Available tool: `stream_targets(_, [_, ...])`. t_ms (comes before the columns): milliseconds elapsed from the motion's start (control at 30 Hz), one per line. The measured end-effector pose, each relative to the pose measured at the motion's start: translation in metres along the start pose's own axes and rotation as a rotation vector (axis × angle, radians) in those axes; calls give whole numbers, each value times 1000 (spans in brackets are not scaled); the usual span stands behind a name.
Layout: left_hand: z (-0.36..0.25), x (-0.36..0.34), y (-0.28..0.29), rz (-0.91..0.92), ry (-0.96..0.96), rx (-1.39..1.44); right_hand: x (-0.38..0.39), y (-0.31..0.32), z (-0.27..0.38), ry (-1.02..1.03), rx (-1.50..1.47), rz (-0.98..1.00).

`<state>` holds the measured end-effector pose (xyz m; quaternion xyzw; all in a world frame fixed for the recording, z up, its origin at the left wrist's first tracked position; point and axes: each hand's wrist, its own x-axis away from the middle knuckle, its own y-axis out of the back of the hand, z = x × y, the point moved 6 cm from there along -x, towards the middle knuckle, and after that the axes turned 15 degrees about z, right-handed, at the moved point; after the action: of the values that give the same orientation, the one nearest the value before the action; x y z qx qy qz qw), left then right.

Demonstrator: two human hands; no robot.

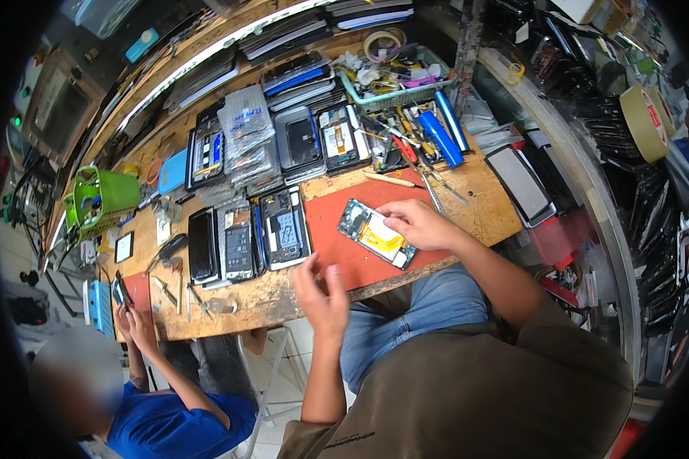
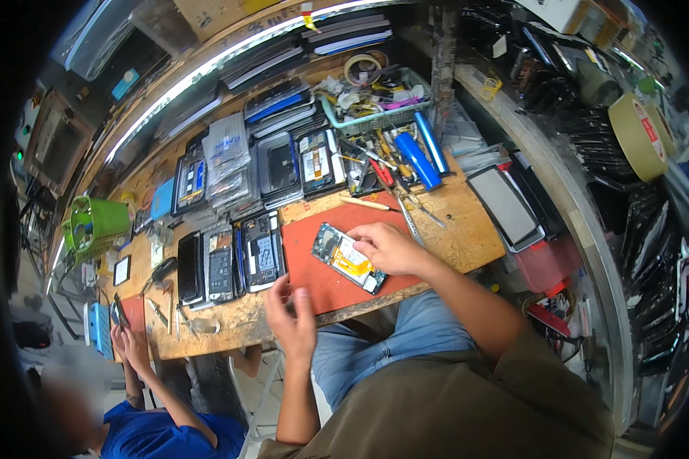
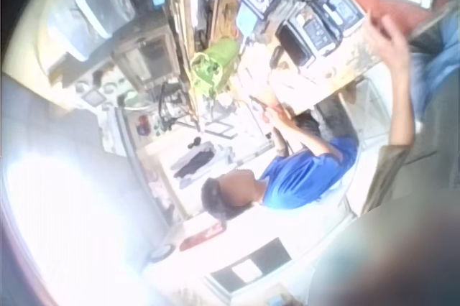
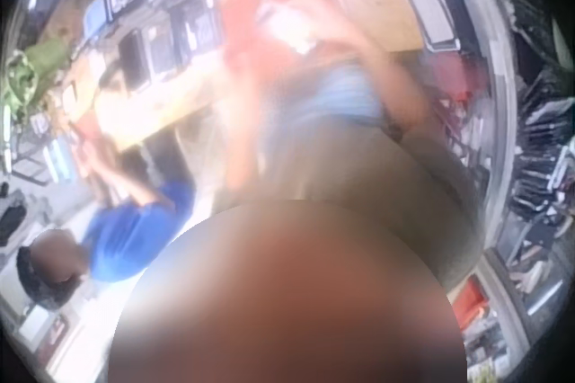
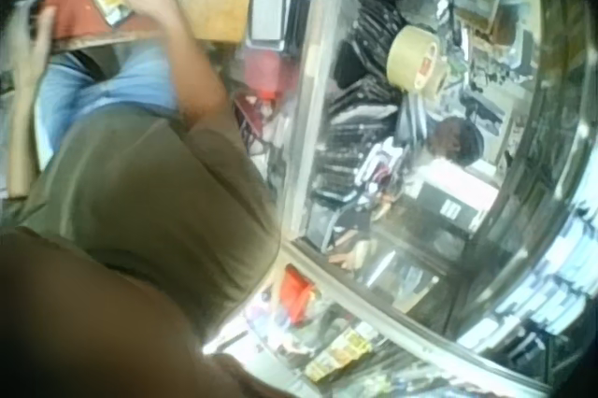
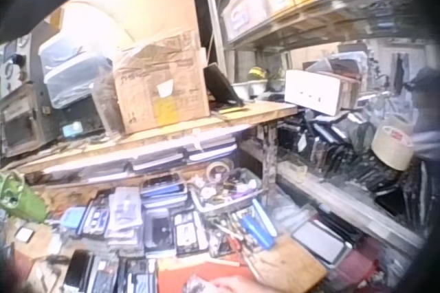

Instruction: The person disassembles a smartphone using a screwdriver and pry tool, removes the back cover, and replaces the battery. They then reassemble the phone, secure the screws, and test the device by turning it on.

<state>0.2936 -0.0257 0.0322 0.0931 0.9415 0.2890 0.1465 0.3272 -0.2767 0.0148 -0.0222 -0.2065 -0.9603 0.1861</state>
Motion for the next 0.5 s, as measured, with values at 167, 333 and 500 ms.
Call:
stream_targets(167, [35, 9, 18, -186, -91, -265, -51, 52, 13, 29, 391, 40])
stream_targets(333, [30, 14, 4, -166, -187, -492, -159, 173, 31, 111, 567, -546])
stream_targets(500, [19, 9, 1, -209, -233, -557, -235, 241, 22, -327, 645, -562])
